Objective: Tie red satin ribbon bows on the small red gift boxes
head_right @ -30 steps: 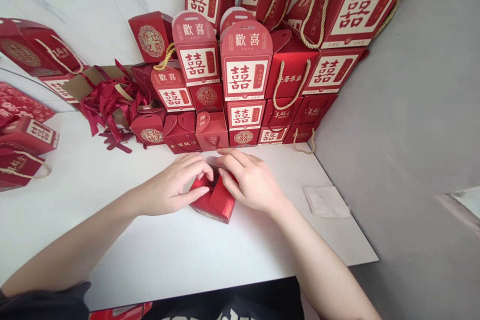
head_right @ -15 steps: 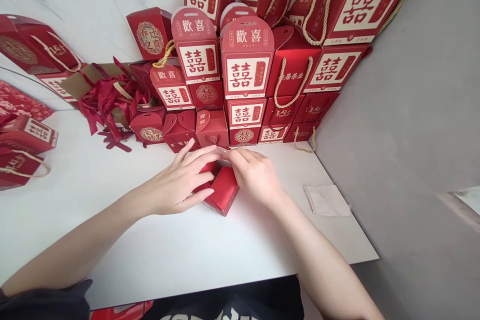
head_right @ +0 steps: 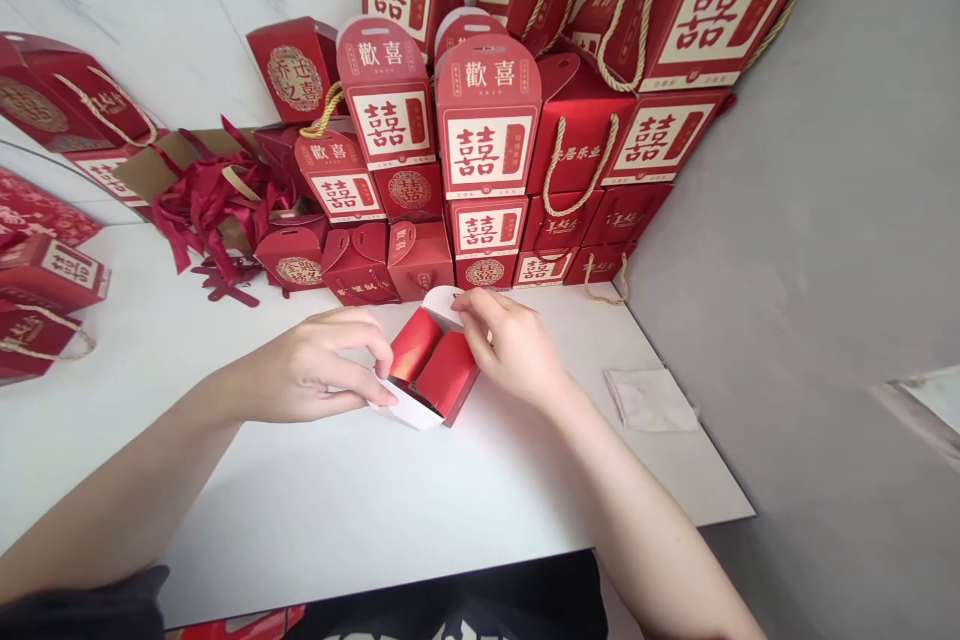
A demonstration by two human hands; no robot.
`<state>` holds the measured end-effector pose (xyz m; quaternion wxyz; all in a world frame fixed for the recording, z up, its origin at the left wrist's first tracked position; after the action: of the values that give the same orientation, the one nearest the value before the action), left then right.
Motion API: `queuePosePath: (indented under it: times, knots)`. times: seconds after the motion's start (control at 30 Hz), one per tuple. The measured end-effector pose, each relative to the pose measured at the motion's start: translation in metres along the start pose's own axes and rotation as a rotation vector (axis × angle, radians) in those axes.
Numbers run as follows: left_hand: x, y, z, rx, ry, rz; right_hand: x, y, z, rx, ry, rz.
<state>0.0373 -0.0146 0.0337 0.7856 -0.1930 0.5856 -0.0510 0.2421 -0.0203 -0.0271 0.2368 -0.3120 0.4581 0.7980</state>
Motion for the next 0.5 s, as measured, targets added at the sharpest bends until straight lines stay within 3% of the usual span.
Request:
queuePosePath:
  times: [0.3,0.4,0.5]
  knots:
    - [0.002,-0.007,-0.003,0.004,0.087,0.102,0.007,0.008,0.001,-0.108,0.288,0.036]
    - [0.005,-0.005,-0.001,-0.048,0.064,0.073,0.006,0.012,0.001,-0.148,0.263,0.161]
    - [0.008,0.004,0.001,-0.252,-0.026,0.046,0.001,0.018,0.000,-0.216,0.201,0.323]
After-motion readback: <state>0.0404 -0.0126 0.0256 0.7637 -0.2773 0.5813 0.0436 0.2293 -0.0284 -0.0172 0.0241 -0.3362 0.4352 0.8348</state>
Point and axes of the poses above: each hand's wrist, its own z-axis towards the middle knuckle, its own x-axis out of the palm, y = z × x, the point moved 4 cm from there along z, towards the middle knuckle, and after that the axes turned 6 degrees about y, right-handed, at the moved point
